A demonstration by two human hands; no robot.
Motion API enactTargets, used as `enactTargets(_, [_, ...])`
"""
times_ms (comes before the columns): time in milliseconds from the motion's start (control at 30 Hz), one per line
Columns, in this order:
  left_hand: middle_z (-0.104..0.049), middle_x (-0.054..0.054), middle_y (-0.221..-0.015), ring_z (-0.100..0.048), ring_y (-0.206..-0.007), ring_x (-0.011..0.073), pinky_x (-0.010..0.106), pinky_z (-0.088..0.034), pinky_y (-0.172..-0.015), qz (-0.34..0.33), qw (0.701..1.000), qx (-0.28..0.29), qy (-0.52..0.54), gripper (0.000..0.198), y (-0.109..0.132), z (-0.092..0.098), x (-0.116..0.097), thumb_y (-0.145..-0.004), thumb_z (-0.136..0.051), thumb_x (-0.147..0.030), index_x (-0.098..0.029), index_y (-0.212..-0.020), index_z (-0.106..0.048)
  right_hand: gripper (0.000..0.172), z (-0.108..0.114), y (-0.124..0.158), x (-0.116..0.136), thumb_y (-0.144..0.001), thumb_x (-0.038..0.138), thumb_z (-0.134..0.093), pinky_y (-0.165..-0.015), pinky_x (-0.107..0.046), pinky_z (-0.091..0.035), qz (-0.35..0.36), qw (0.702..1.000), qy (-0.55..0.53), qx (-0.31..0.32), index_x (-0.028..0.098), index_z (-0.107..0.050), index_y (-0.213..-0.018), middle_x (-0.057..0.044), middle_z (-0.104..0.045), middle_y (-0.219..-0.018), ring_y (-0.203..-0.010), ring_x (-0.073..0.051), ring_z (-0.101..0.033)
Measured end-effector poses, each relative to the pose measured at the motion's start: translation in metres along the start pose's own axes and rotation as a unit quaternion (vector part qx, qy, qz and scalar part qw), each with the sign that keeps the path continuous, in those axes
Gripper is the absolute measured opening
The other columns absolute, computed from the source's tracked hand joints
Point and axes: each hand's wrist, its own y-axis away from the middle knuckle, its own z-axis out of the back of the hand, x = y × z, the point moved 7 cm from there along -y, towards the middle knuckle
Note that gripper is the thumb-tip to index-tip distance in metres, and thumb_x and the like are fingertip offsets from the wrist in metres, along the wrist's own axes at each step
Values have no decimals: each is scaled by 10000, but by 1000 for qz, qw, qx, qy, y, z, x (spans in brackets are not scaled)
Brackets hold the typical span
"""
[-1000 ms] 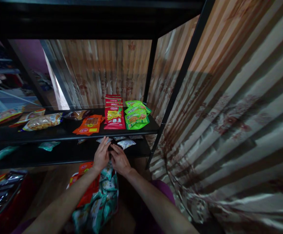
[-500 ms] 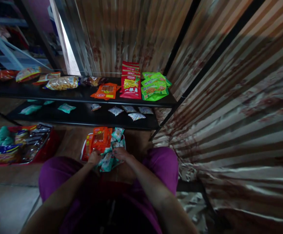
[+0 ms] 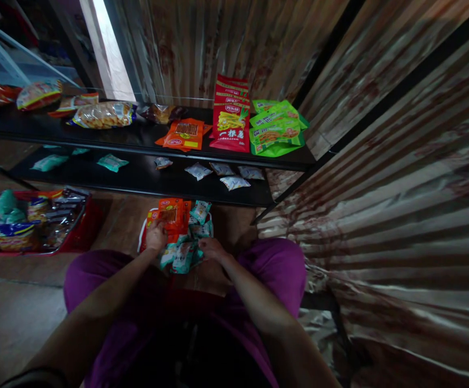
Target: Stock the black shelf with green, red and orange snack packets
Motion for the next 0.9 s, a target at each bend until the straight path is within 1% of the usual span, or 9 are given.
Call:
enactTargets(67, [-482, 122, -1383, -374, -1315, 262, 394, -286, -1104, -62, 997, -19, -30, 369, -10, 7, -3, -816, -448, -175, -134, -1132, -635, 279, 0, -8, -3, -853, 207, -455, -826, -241, -456, -16, 1000, -5, -16, 214, -717, -947, -26, -716, -993, -939, -176, -644])
enactTargets(133, [-454, 121, -1414, -301, -1364, 270, 397, -245, -1130, -124, 990, -20, -56, 383, -18, 8, -8, -798, -484, -204, -132, -1142, -638, 300, 0, -17, -5, -853, 197, -456, -875, -239, -453, -32, 999, -11, -34, 227, -700, -1023, -25, -702, -1076, -1002, -167, -637])
enactTargets(267, [-393, 121, -1464, -194, -1411, 302, 471, -209, -1133, -182, 980, 34, -79, 493, -31, -9, -12, -773, -525, -226, -151, -1257, -572, 361, 7, -36, -13, -855, 163, -444, -946, -281, -448, -61, 995, -18, -76, 239, -640, -1149, -19, -669, -1166, -1046, -159, -626])
enactTargets(400, [-377, 149, -1469, -144, -1421, 330, 523, -159, -1131, -214, 967, 93, -102, 617, -31, -26, -11, -759, -537, -247, -135, -1362, -467, 400, 20, -55, -20, -863, 160, -439, -989, -306, -432, -89, 990, -16, -106, 231, -584, -1229, -28, -637, -1221, -1117, -169, -592])
enactTargets(533, [-339, 164, -1487, -119, -1423, 334, 526, -126, -1136, -204, 965, 117, -114, 626, -23, -30, -7, -786, -499, -240, -117, -1395, -420, 449, 29, -71, -18, -859, 155, -451, -1041, -310, -380, -98, 988, -3, -116, 154, -521, -1302, -91, -570, -1313, -1199, -200, -537])
enactTargets(600, [-341, 164, -1486, -116, -1424, 328, 513, -115, -1142, -194, 970, 99, -106, 609, -20, -28, -6, -799, -484, -237, -116, -1393, -423, 458, 28, -76, -11, -854, 155, -457, -1057, -309, -358, -88, 990, 1, -112, 142, -511, -1308, -103, -541, -1344, -1222, -205, -518])
enactTargets(700, [-303, 140, -1510, -105, -1429, 317, 514, -103, -1143, -194, 975, 72, -81, 618, -22, -25, -6, -787, -506, -237, -162, -1396, -428, 431, 19, -81, 2, -843, 136, -456, -1059, -301, -351, -63, 993, -3, -100, 156, -554, -1262, -96, -567, -1316, -1229, -191, -513])
enactTargets(800, [-294, 135, -1514, -125, -1425, 326, 512, -145, -1135, -153, 985, 27, -77, 625, -32, -23, 0, -751, -501, -136, -180, -1373, -467, 415, 8, -85, 12, -836, 113, -437, -1038, -301, -376, -60, 993, -10, -100, 165, -593, -1216, -93, -605, -1264, -1194, -181, -543])
enactTargets(900, [-341, 141, -1490, -174, -1413, 336, 485, -200, -1124, -126, 989, -15, -83, 551, -41, -21, 6, -784, -467, -129, -183, -1330, -526, 450, -1, -87, 28, -771, 54, -465, -1044, -303, -368, -27, 993, -12, -112, 204, -633, -1160, -65, -615, -1251, -1205, -176, -533])
